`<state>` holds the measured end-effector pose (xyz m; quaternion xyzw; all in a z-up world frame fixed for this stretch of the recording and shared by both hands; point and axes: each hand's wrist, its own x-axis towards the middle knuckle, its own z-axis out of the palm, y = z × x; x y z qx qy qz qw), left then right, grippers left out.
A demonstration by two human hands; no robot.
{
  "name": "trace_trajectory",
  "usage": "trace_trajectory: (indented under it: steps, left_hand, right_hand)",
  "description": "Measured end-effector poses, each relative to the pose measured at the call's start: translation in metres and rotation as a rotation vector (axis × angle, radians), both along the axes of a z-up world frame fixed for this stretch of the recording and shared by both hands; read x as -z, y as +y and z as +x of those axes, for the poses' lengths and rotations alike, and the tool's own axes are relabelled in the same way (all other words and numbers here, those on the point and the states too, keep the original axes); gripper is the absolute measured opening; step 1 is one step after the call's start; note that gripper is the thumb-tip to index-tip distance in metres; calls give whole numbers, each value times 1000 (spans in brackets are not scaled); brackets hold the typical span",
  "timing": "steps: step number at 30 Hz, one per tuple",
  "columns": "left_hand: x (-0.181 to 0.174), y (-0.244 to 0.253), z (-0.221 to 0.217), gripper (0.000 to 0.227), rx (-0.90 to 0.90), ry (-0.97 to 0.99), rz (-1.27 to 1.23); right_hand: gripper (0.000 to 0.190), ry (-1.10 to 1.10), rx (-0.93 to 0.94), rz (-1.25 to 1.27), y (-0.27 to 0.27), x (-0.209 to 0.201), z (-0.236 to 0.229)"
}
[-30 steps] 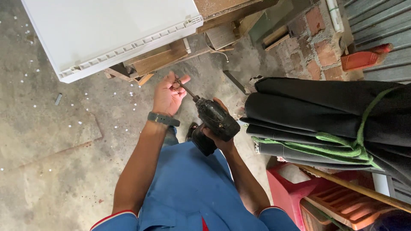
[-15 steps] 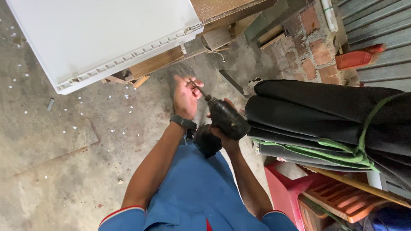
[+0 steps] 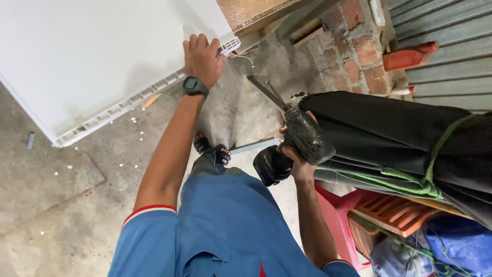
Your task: Marking, drilling, and assembling white laminated panels using a drill and hardware.
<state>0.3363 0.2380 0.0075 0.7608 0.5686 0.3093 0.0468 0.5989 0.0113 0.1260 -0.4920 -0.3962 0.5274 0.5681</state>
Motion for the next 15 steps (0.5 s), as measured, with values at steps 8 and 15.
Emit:
trace_trajectory:
  steps: [8,15]
  left_hand:
    - [14,16,-3,33,20,-117,-88]
    - [16,17,-1,33,16,-237,-207]
  right_hand:
    - [97,-66,-20,-60,19,-4,-1]
    - [86,-85,-102,-71,66,-29,-9]
